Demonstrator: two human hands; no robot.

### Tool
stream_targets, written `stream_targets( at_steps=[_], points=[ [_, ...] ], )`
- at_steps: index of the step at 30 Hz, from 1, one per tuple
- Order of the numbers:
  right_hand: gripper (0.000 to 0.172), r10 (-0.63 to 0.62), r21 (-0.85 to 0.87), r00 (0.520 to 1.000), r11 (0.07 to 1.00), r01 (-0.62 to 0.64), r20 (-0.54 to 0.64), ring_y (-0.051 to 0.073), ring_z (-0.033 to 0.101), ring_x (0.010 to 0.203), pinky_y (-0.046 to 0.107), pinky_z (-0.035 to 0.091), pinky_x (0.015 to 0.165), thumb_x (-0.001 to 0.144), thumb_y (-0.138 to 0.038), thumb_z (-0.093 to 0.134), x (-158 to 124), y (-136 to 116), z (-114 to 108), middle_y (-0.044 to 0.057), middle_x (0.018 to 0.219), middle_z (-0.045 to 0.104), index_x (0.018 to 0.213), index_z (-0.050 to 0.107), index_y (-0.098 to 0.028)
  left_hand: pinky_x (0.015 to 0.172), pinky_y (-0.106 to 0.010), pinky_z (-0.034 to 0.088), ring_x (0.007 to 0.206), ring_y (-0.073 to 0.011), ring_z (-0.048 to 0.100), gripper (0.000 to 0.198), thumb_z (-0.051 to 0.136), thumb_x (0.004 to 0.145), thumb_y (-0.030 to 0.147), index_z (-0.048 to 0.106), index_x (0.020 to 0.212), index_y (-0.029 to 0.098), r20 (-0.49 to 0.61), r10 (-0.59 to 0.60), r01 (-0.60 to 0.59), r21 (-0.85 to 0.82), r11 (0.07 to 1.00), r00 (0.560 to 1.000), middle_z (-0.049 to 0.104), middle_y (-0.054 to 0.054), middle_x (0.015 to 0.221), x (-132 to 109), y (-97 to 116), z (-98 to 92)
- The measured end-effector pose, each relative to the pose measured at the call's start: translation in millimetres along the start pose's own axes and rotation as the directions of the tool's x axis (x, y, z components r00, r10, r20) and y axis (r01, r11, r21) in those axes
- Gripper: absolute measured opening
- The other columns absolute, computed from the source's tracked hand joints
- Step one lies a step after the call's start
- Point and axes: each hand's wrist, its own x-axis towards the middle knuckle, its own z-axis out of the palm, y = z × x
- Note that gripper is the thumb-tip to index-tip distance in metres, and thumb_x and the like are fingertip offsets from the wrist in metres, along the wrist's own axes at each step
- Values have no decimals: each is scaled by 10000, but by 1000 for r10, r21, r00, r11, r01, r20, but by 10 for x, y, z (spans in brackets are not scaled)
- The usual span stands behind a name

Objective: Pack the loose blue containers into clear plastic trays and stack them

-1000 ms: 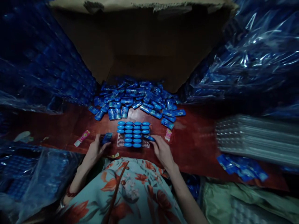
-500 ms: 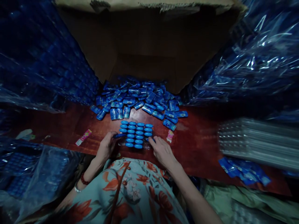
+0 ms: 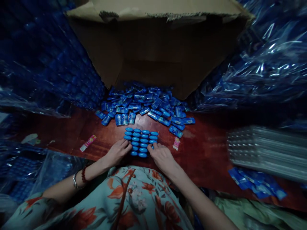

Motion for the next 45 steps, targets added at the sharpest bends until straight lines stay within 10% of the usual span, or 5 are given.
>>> stream_targets(
  at_steps=[7,17,28,35,45],
  points=[
    [434,19,-53,957,998,-36,-289,149,579,667,244,396,574,861,-96,442,-112,65,367,67,844,620,1268,515,-230,840,-394,496,1010,-243,528,444,377,856,67,427,1287,157,-314,-21,-11,-100,995,949,529,-155,1164,-144,-73,338],
    [324,438,83,752,884,-461,-493,227,548,840,284,431,598,905,-325,449,82,847,535,123,952,610,1162,560,-162,880,-378,472,970,-223,570,300,489,894,282,528,1151,131,-487,-644,391,-526,755,590,564,-133,1058,290,-749,169],
    [306,412,311,874,892,-329,-257,173,596,694,267,442,559,863,-297,482,-124,747,497,109,962,591,1127,508,-144,837,-395,474,960,-261,595,344,587,778,162,555,1120,157,-229,-583,449,-445,775,779,563,-144,1134,325,-1005,34],
    [282,532,870,802,493,-32,-272,152,629,585,271,541,560,847,-448,526,-494,308,577,17,762,659,999,563,-213,710,-279,504,741,-156,614,246,655,728,363,595,878,177,-235,-804,277,-855,438,546,652,-15,809,-336,-501,116],
    [368,163,343,796,938,59,-583,175,625,952,311,529,827,880,-106,367,-325,33,891,95,1054,643,1193,543,-186,729,-292,535,796,-157,634,168,535,850,299,604,959,192,-354,-676,187,-785,590,647,668,-38,873,-383,20,413]
  ],
)
